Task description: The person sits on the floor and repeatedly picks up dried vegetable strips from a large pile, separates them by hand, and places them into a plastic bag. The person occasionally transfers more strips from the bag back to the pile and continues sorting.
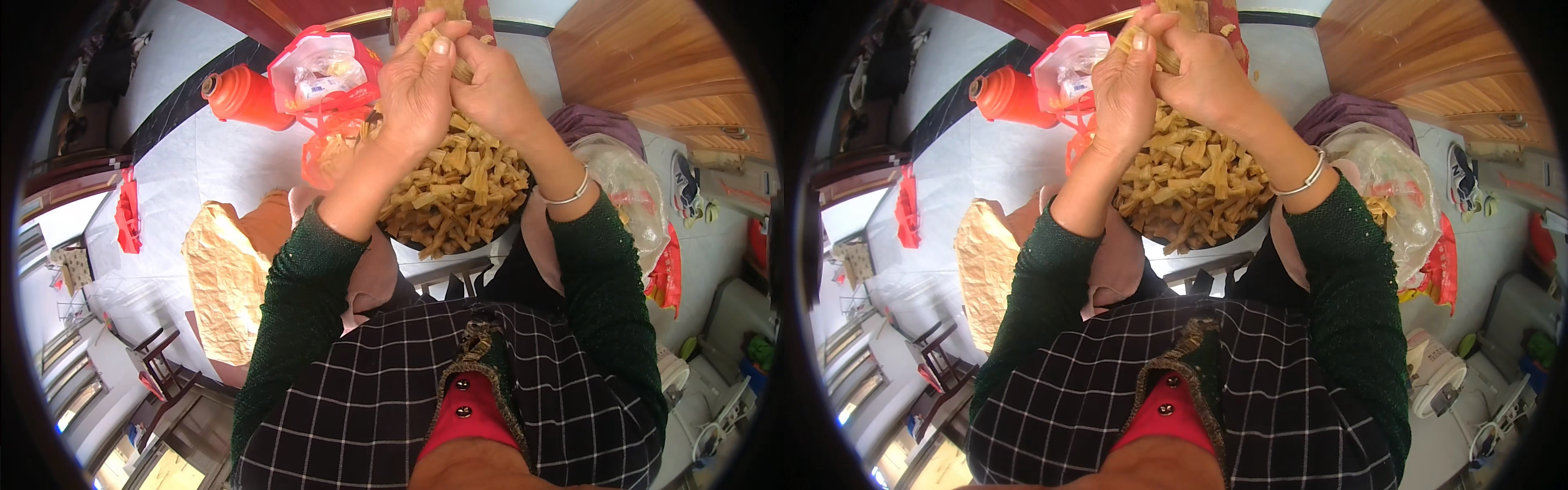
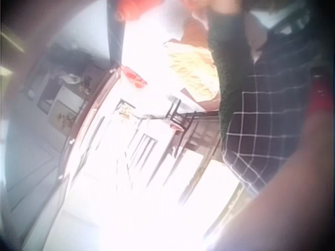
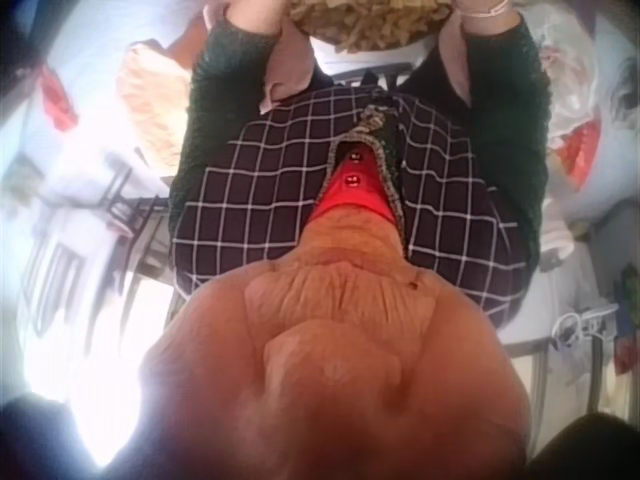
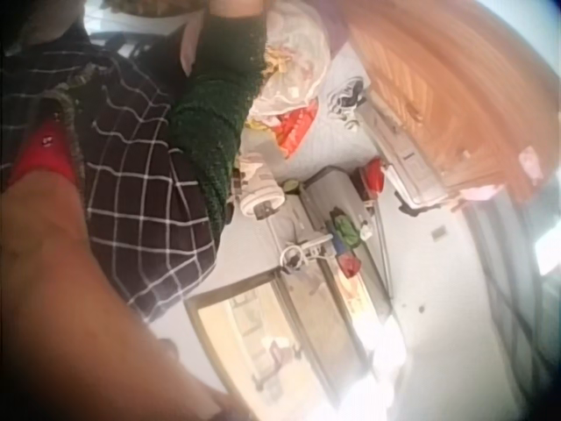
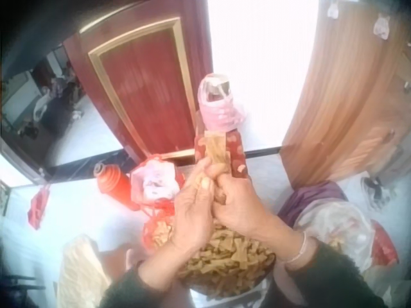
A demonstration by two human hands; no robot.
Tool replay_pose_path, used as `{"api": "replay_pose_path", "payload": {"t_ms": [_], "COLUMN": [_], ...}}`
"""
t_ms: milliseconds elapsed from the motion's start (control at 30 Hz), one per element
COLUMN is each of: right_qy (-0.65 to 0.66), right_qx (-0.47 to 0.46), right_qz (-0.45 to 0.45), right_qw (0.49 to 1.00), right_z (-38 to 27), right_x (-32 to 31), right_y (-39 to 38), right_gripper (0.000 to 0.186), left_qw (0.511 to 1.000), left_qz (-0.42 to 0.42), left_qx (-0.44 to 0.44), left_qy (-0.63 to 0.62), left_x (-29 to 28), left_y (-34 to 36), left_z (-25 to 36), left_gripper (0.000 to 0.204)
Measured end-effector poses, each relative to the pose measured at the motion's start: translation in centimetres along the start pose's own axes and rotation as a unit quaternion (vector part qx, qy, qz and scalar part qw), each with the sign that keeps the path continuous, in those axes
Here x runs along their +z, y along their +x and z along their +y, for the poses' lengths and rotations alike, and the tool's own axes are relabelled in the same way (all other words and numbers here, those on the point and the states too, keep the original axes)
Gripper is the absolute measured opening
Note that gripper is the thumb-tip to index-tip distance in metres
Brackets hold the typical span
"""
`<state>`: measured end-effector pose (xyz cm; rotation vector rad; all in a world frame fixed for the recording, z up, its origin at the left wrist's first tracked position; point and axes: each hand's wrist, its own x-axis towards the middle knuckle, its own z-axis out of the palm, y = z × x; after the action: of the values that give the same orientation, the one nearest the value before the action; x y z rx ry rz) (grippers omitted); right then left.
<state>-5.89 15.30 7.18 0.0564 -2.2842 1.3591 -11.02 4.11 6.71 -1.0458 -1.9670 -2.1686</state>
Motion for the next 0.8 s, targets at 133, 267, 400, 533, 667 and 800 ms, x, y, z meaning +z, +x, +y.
{"api": "replay_pose_path", "payload": {"t_ms": [133,267,400,533,667,800], "right_qy": [-0.069,0.137,0.451,0.49,0.294,0.215], "right_qx": [0.043,0.15,0.324,0.371,0.269,0.214], "right_qz": [0.03,-0.022,-0.143,-0.223,-0.186,-0.172], "right_qw": [0.996,0.979,0.819,0.757,0.898,0.937], "right_z": [1.0,1.5,-0.3,-1.0,-0.4,-0.9], "right_x": [0.1,-0.2,-2.3,-3.4,-3.8,-3.8], "right_y": [-0.1,-0.3,0.3,0.6,0.8,1.1], "right_gripper": [0.023,0.026,0.027,0.026,0.014,0.01], "left_qw": [0.941,0.962,0.992,0.982,0.987,0.967], "left_qz": [-0.042,-0.071,-0.006,-0.056,-0.074,-0.079], "left_qx": [-0.239,-0.257,0.003,0.121,-0.019,-0.24], "left_qy": [-0.237,0.053,0.125,0.131,0.139,-0.037], "left_x": [-0.5,-1.5,-1.4,-2.3,-2.4,-2.3], "left_y": [0.8,1.3,1.1,0.9,0.8,1.4], "left_z": [0.7,0.4,0.4,-0.1,-0.1,1.8], "left_gripper": [0.031,0.023,0.007,0.005,0.005,0.016]}}
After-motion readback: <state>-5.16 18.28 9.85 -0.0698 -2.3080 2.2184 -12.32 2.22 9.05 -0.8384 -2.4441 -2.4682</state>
